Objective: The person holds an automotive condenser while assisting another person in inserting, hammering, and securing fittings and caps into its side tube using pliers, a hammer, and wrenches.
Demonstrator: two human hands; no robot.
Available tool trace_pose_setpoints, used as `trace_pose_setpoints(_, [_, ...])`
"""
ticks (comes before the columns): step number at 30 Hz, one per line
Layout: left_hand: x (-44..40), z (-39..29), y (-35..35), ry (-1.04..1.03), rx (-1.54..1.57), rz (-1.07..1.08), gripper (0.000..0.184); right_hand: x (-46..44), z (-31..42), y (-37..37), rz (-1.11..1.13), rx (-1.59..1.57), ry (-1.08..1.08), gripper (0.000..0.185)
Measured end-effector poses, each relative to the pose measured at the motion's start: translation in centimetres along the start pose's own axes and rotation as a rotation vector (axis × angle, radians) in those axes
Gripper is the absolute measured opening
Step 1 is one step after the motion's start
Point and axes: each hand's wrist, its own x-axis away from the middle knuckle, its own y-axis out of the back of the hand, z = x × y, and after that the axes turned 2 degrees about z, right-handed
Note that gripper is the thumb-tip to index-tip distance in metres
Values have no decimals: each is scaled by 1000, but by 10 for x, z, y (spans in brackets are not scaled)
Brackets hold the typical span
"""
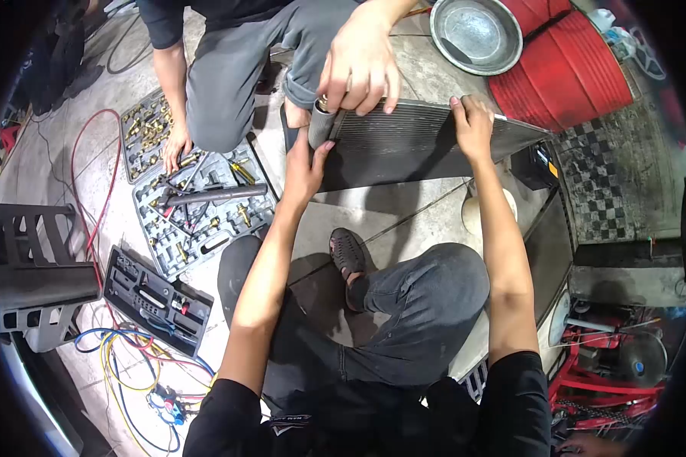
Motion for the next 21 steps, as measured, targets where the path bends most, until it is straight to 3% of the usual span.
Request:
trace_pose_setpoints(11, [0, -4, 0, 6, -27, 1, 47, 0, 0, 0, 18, 1, 1, 41])
trace_pose_setpoints(16, [1, -8, 1, 13, -19, -11, 35, 1, 3, 3, 22, 14, -1, 39])
trace_pose_setpoints(21, [2, -10, 2, 55, -27, 1, 34, 2, 1, 3, 42, 24, -7, 38])
